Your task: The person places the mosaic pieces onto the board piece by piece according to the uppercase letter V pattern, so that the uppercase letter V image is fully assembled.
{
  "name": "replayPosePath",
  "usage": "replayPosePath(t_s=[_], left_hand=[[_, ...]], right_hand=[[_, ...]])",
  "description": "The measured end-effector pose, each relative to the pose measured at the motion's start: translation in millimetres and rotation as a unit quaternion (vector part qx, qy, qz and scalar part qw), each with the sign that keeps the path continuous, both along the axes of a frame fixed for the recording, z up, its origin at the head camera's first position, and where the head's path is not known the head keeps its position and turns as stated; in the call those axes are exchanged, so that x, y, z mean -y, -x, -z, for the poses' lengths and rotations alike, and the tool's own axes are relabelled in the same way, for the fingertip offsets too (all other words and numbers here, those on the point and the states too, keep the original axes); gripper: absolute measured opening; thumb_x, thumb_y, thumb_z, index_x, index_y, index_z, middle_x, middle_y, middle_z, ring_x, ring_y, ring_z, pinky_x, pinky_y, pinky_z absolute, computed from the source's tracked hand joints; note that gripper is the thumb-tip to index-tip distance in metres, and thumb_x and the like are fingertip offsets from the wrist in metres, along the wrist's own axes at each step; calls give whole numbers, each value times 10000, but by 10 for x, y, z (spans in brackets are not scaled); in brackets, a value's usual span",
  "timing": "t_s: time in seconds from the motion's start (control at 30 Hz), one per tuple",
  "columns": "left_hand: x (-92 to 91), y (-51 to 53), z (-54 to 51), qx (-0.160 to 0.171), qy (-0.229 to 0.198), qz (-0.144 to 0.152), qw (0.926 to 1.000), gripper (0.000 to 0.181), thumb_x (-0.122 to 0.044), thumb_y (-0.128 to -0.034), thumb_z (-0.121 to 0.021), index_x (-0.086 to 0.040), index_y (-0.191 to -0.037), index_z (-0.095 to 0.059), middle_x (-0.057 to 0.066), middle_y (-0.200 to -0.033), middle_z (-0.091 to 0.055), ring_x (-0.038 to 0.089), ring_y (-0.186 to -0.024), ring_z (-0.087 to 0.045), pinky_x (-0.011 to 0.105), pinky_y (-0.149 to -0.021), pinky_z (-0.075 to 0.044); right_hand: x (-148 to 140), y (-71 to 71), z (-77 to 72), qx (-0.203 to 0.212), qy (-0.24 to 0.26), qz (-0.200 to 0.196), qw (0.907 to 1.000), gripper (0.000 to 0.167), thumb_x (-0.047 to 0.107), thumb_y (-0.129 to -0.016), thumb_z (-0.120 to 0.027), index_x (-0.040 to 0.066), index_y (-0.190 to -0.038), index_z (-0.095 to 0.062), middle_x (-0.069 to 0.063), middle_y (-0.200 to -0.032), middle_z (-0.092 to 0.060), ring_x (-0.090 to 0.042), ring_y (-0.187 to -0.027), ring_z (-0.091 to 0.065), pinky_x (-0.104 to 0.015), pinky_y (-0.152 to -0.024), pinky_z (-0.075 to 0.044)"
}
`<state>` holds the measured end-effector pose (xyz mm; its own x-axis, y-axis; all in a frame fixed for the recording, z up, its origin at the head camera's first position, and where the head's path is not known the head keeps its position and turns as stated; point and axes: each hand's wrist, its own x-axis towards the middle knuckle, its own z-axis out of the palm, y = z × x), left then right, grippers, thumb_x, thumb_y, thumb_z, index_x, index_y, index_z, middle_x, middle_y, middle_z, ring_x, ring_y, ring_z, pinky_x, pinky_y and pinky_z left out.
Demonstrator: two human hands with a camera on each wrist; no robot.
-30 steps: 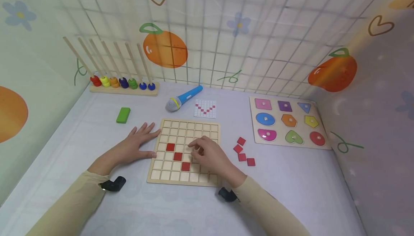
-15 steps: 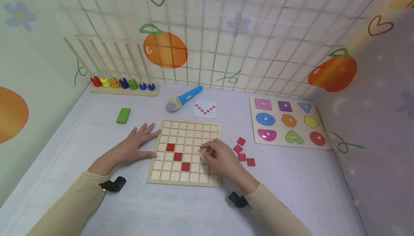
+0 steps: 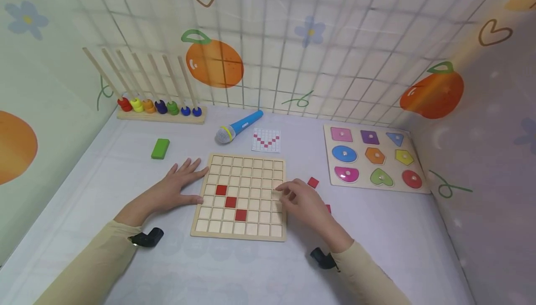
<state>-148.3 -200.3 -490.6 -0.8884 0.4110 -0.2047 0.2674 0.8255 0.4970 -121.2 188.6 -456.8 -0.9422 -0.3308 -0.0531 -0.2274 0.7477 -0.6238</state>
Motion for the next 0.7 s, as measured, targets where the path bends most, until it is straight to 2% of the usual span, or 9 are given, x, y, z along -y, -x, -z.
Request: replayPosePath(t_s=[0.27,0.5,0.7], left_hand=[[-6,-11,-23,2,-25,-17,10000,935,-586,-851,-747,-225,-1608,-334,121,-1701,-119,370,-1562,6,565,-1251,48],[-15,-21,-46,58,-65,-45,10000,930,-559,-851,-760,-214,-1606,-340,127,-1701,-117,376,-1560,7,562,-1251,53],[-20,-19,-53,33,-72,-7,10000,930,-557,-853,-759,-209,-1606,-338,129,-1700,-118,379,-1560,4,565,-1250,52]], right_hand=[[-264,13,25,-208,-320,-31,9993,250,138,-910,-769,152,-1158,-746,46,-966,-649,-130,-839,-581,-282,-725,-558],[-469,-2,49,-158,-599,231,9978,293,143,-881,-807,164,-1167,-743,36,-941,-623,-149,-841,-569,-246,-693,-555],[-626,-30,43,-162,-672,417,9967,287,125,-856,-826,137,-1133,-752,-16,-1003,-648,-196,-888,-623,-311,-731,-596]])
